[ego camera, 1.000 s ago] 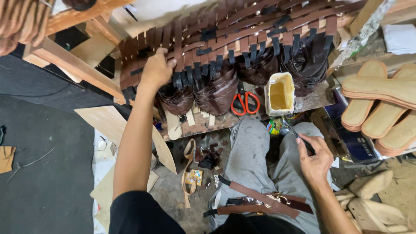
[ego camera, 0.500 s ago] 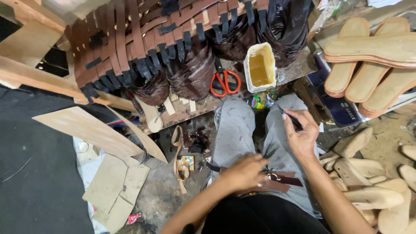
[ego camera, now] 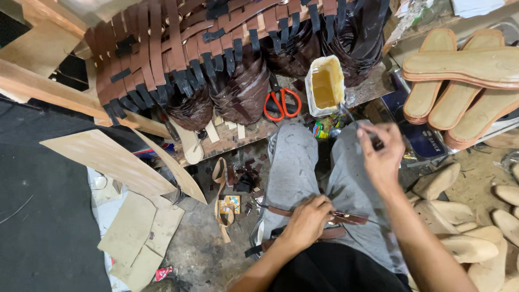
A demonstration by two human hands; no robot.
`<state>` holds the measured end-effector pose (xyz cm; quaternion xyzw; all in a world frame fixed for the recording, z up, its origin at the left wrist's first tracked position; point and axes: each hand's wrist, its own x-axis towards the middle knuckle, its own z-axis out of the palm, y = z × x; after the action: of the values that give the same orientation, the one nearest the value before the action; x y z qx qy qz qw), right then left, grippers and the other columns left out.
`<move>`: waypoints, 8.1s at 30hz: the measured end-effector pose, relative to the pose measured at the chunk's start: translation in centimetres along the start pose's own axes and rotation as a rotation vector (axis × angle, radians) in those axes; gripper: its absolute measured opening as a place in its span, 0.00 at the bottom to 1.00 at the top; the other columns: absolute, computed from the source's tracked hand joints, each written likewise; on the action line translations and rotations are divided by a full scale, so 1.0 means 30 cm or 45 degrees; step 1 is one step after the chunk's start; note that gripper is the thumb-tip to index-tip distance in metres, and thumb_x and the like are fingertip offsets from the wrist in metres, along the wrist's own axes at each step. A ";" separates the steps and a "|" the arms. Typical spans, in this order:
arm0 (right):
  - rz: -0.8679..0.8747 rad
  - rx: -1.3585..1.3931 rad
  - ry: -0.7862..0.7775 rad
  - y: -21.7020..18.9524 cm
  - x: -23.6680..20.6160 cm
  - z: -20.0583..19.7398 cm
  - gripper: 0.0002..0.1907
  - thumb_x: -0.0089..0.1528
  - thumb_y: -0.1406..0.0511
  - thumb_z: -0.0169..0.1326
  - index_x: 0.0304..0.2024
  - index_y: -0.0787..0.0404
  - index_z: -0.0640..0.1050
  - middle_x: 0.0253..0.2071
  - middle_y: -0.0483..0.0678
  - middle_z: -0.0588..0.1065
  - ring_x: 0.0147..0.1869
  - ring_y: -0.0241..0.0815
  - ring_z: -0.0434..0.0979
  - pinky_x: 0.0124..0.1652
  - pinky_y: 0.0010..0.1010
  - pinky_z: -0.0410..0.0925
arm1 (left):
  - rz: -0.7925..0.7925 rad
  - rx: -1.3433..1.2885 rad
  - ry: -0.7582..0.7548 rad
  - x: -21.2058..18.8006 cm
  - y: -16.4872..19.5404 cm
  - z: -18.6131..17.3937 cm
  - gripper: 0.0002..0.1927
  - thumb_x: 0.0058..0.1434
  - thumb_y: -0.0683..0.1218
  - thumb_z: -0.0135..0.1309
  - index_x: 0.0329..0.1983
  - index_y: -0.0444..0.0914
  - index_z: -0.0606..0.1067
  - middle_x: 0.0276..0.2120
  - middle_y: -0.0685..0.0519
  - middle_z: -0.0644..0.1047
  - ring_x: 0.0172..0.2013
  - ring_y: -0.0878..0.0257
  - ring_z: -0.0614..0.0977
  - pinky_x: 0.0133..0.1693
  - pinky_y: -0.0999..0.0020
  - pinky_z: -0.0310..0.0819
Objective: The person sits on the floor at a low workbench, dips a small applicator into a container of adhesive and spreads it along leather straps, then hangs the treated straps on a rack above the bench. Later the person picks up insoles and marks a pink pad with a pen.
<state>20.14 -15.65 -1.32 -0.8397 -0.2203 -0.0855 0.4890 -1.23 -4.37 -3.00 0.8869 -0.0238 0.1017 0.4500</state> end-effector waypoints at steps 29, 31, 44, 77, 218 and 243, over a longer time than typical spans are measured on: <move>-0.470 -0.751 -0.102 -0.207 0.203 -0.071 0.04 0.60 0.65 0.65 0.38 0.55 0.86 0.41 0.48 0.75 0.37 0.51 0.78 0.33 0.42 0.68 | -0.625 -0.700 0.194 0.018 0.053 -0.094 0.07 0.70 0.43 0.52 0.47 0.36 0.75 0.29 0.53 0.77 0.32 0.62 0.78 0.37 0.69 0.74; -0.441 -0.736 -0.076 -0.223 0.181 -0.090 0.06 0.62 0.64 0.65 0.41 0.55 0.86 0.43 0.47 0.76 0.38 0.50 0.78 0.35 0.41 0.68 | -0.675 -0.949 0.373 0.067 0.050 -0.145 0.08 0.72 0.43 0.51 0.50 0.35 0.74 0.28 0.55 0.74 0.30 0.67 0.75 0.35 0.72 0.72; -0.164 0.131 -0.085 -0.351 -0.070 -0.214 0.11 0.59 0.73 0.65 0.45 0.63 0.84 0.40 0.47 0.74 0.41 0.36 0.74 0.39 0.24 0.66 | -0.379 -0.976 0.653 0.200 0.108 -0.282 0.14 0.65 0.35 0.59 0.54 0.28 0.76 0.43 0.56 0.72 0.40 0.70 0.74 0.40 0.76 0.72; -0.407 0.068 -0.139 -0.388 -0.056 -0.175 0.10 0.56 0.74 0.65 0.41 0.63 0.84 0.38 0.50 0.75 0.38 0.39 0.76 0.38 0.27 0.69 | -0.491 -1.766 0.532 0.163 0.098 -0.282 0.26 0.66 0.35 0.53 0.68 0.31 0.70 0.37 0.57 0.77 0.30 0.72 0.72 0.33 0.75 0.67; -0.373 -1.037 -0.298 -0.002 0.366 0.257 0.05 0.58 0.62 0.61 0.33 0.54 0.86 0.48 0.54 0.75 0.34 0.52 0.81 0.34 0.41 0.72 | -0.111 -0.642 0.133 0.056 0.056 -0.145 0.19 0.65 0.33 0.54 0.60 0.35 0.75 0.46 0.48 0.75 0.46 0.58 0.78 0.48 0.63 0.74; -0.182 -0.598 -0.210 -0.157 0.129 -0.092 0.08 0.62 0.62 0.64 0.44 0.53 0.86 0.39 0.47 0.75 0.36 0.50 0.76 0.36 0.43 0.68 | -0.140 -0.397 -0.311 0.023 0.030 -0.042 0.24 0.56 0.47 0.64 0.55 0.33 0.76 0.45 0.41 0.77 0.46 0.44 0.80 0.47 0.55 0.73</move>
<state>21.64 -14.90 5.17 -0.9166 -0.2923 -0.1000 0.2537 -0.88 -3.86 -1.42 0.8122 -0.0452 -0.0365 0.5805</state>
